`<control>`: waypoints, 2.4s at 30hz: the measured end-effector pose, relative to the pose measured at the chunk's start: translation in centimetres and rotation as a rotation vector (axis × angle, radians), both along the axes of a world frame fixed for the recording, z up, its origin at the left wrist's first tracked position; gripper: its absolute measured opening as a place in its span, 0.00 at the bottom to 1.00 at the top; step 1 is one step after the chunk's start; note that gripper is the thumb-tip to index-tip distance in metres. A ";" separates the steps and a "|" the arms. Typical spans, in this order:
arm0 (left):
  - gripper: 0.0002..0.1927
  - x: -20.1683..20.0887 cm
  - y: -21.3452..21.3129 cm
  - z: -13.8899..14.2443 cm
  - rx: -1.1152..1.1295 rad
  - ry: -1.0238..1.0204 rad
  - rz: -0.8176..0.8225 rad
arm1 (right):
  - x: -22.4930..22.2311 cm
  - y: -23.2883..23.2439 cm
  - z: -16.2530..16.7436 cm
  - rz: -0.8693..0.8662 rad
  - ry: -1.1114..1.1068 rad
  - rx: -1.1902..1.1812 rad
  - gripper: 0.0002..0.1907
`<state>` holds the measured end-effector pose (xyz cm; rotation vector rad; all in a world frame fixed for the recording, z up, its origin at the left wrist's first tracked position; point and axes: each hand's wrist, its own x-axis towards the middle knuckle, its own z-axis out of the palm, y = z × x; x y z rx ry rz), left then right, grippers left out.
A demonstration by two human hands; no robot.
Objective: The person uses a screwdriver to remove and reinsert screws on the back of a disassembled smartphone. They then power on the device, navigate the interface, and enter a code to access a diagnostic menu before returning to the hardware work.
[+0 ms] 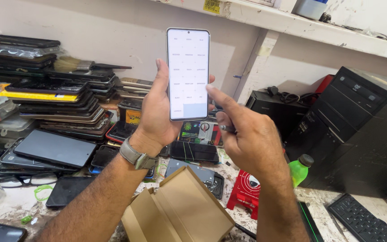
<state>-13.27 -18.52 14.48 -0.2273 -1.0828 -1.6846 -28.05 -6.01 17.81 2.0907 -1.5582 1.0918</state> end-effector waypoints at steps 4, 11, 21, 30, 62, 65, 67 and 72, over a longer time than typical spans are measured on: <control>0.37 0.1 0.0 -0.2 -0.039 0.009 0.009 | -0.3 0.0 -0.1 0.033 -0.046 -0.001 0.23; 0.38 0.4 1.0 0.7 -0.039 0.037 -0.003 | -0.1 0.0 0.2 0.162 -0.099 -0.077 0.08; 0.39 2.6 7.5 0.0 -0.122 0.112 0.103 | 2.5 2.7 0.7 0.126 0.038 -0.122 0.21; 0.41 6.3 14.3 -6.1 0.158 0.171 -0.067 | 1.8 9.3 -7.9 0.255 -0.515 0.228 0.12; 0.42 7.2 18.3 -15.5 0.371 -0.049 0.070 | 5.2 13.0 -18.4 0.322 -0.136 0.147 0.27; 0.42 7.3 18.1 -15.5 0.396 -0.070 0.084 | 4.8 13.2 -18.3 0.364 -0.143 0.135 0.29; 0.41 7.4 17.9 -15.6 0.406 -0.079 0.091 | 4.9 13.3 -18.3 0.393 -0.075 0.128 0.30; 0.41 7.1 17.7 -15.9 0.360 -0.091 0.080 | 5.0 12.4 -18.9 0.353 0.006 0.156 0.29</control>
